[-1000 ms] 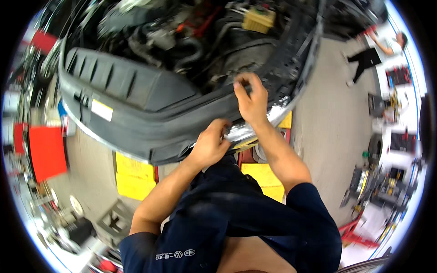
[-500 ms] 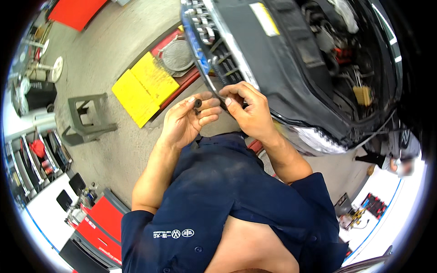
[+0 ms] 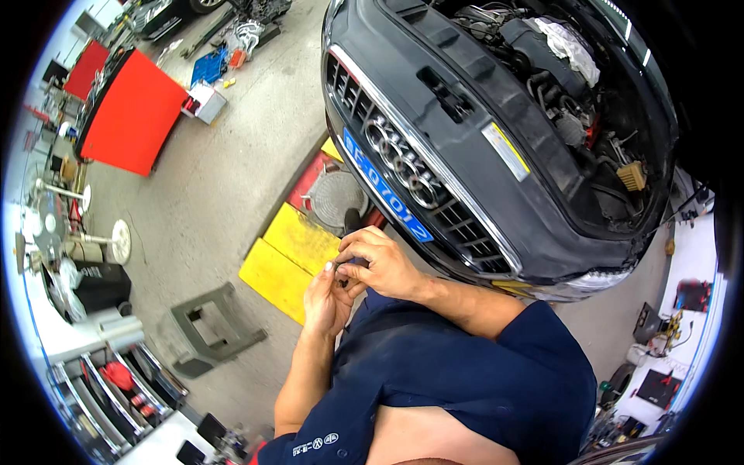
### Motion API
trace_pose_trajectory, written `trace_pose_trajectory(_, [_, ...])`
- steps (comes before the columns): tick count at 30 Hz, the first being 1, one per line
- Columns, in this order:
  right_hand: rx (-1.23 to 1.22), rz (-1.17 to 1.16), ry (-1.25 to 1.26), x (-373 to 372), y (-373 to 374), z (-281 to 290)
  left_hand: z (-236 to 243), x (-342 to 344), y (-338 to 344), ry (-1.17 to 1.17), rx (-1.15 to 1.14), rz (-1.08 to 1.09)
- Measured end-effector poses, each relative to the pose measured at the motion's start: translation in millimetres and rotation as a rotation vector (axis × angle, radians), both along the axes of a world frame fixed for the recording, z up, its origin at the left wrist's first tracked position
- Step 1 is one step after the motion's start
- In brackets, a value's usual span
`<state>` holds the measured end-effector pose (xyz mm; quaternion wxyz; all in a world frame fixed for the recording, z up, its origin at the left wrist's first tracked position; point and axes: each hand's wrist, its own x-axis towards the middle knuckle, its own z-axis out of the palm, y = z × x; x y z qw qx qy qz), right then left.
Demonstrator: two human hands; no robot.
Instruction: The person removes screws from the front of a vehicle's engine bay, then places a large plastic trim cover over the grille area and secures it using a screwdriver.
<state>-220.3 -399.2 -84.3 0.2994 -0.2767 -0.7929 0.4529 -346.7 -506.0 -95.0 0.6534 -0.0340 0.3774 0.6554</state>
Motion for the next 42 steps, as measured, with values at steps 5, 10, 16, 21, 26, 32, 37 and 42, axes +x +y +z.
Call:
trace_pose_trajectory(5, [-0.394, -0.178, 0.098, -87, 113, -16, -38, -131, 63, 0.154, -0.077, -0.191])
trace_pose_trajectory(10, [-0.416, -0.320, 0.254, -158, 250, -1, -5, -241, 122, 0.248, -0.259, -0.226])
trace_pose_trajectory(16, [-0.391, -0.495, 0.357, -229, 424, 16, -25, -380, 222, 0.225, -0.222, 0.002])
trace_pose_trajectory(21, [-0.350, -0.641, 0.480, -280, 536, 13, -66, -481, 320, 0.139, -0.231, 0.012])
trace_pose_trajectory(26, [-0.289, -0.965, 0.516, -279, 625, -13, -61, -588, 482, 0.255, -0.233, -0.263])
trace_pose_trajectory(32, [-0.018, -1.103, 0.575, -274, 752, 50, 7, -651, 709, 0.655, -0.040, -0.660])
trace_pose_trajectory(37, [0.039, -1.065, 0.660, -264, 868, 12, 17, -613, 867, 0.679, 0.052, -0.885])
trace_pose_trajectory(42, [-0.156, -1.185, 0.708, -259, 886, -49, 17, -561, 945, 0.754, 0.016, -1.079])
